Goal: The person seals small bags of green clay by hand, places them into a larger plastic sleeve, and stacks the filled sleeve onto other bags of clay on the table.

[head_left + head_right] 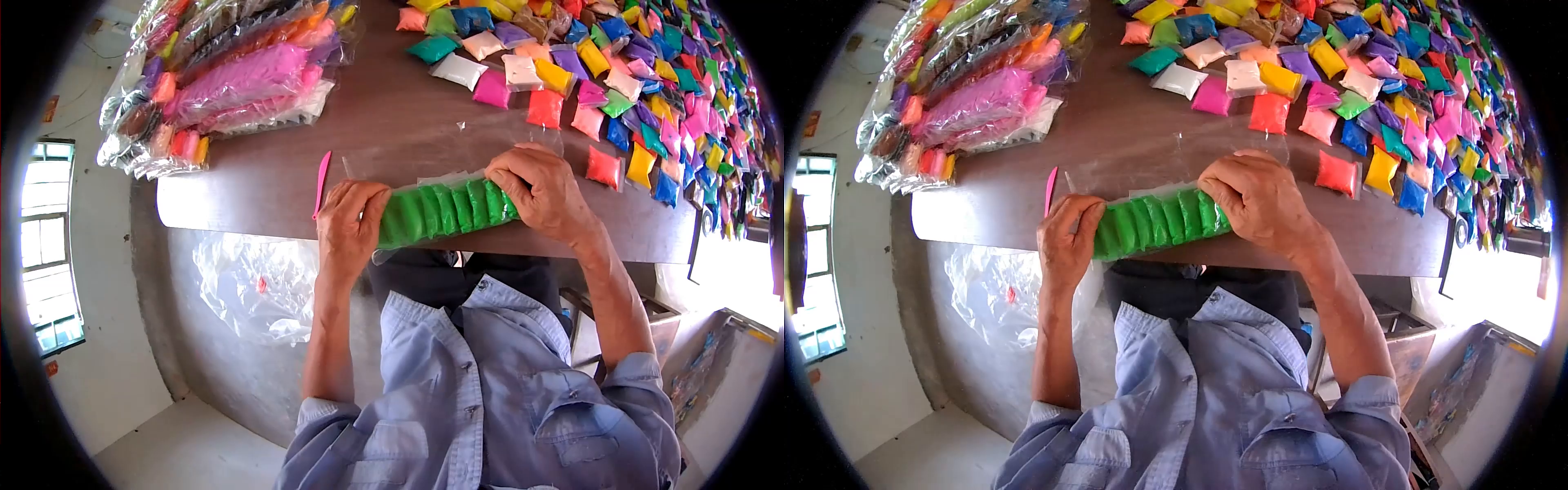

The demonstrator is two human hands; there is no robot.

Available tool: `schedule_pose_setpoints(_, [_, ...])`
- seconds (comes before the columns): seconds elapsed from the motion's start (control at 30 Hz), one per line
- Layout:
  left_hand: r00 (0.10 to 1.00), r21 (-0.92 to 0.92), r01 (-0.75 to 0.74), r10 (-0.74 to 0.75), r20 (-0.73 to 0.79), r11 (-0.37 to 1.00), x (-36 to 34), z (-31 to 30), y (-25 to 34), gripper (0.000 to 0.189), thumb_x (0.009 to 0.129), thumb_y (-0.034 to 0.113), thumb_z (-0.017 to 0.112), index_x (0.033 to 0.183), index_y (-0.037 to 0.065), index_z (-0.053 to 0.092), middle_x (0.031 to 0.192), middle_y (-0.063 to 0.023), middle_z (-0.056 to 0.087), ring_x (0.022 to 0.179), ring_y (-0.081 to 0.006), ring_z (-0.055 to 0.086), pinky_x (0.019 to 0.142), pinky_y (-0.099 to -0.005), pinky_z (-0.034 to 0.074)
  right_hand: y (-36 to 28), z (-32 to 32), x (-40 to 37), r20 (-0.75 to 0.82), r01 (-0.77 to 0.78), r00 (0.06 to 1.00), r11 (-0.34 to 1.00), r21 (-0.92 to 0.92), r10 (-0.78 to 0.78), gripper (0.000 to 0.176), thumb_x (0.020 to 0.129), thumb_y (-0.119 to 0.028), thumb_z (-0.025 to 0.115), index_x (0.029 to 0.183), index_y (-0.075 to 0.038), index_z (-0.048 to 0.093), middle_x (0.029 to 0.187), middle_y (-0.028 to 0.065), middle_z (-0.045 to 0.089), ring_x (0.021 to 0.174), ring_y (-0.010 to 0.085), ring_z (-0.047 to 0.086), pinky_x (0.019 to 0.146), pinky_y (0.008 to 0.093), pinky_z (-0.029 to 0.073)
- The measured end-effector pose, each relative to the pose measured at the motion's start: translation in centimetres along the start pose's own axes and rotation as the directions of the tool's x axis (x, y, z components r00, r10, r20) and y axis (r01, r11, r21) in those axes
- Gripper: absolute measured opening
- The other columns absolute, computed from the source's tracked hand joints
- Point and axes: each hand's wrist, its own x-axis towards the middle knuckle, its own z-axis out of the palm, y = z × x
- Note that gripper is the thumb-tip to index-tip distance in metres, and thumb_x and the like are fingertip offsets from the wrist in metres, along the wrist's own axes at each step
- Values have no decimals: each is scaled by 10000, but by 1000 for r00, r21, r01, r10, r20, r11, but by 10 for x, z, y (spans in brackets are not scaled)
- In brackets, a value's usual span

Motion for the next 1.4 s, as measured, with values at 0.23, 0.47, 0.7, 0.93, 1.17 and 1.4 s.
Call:
schedule_pose_setpoints(0.23, [986, -63, 92, -100, -133, 994, -11, -4, 1, 97, 995, 54, 742, 1075, 2, 764, 1040, -143, 785, 986, -309, 748, 881, -398, 576, 3, -2, 1, 43, 15, 999, 1000, 15, -16, 100, 1010, -146, 713, 979, -51, 715, 876, 130, 738, 869, 363, 722, 962, 489, 556])
schedule_pose_setpoints(0.47, [978, -6, 143, -142, -155, 990, -41, -27, -3, 176, 1030, 84, 714, 1171, -7, 768, 1131, -127, 781, 938, -199, 740, 807, -318, 577, 3, -1, 0, 33, 8, 999, 1000, 12, -8, 104, 1019, -152, 714, 993, -52, 714, 878, 126, 736, 846, 367, 712, 1001, 486, 545])
schedule_pose_setpoints(0.7, [966, -134, 256, -258, -1, 957, -54, -26, 10, 223, 968, 31, 764, 1186, -16, 770, 1104, -106, 773, 834, -139, 720, 671, -245, 545, 4, 1, 1, 18, 15, 1000, 999, 28, -16, 113, 1010, -144, 737, 971, -40, 713, 859, 126, 733, 798, 362, 687, 837, 464, 535])
schedule_pose_setpoints(0.93, [986, -120, 160, -165, -34, 980, -55, -25, 4, 413, 858, 57, 855, 1256, 12, 754, 1243, -124, 747, 818, -150, 702, 640, -282, 526, 3, 1, 1, -3, 41, 999, 999, 19, -41, 122, 1001, -140, 748, 961, -32, 707, 842, 133, 721, 793, 364, 675, 783, 459, 526])
schedule_pose_setpoints(1.17, [962, 65, 114, -127, 242, 991, -31, -39, 16, 969, 691, 142, 989, 1557, 60, 563, 1451, -105, 648, 905, -191, 727, 708, -333, 604, 2, 1, 1, 2, 42, 999, 999, -8, -42, 124, 996, -133, 752, 962, -25, 703, 847, 136, 722, 790, 363, 676, 777, 461, 530])
schedule_pose_setpoints(1.4, [924, 129, 168, -202, 326, 977, -32, -39, 13, 956, 686, 204, 1006, 1529, 54, 579, 1433, -143, 649, 1029, -275, 741, 848, -411, 619, 4, 0, 1, 23, 33, 999, 999, -3, -33, 122, 995, -127, 751, 964, -20, 701, 858, 139, 727, 804, 365, 682, 781, 459, 534])
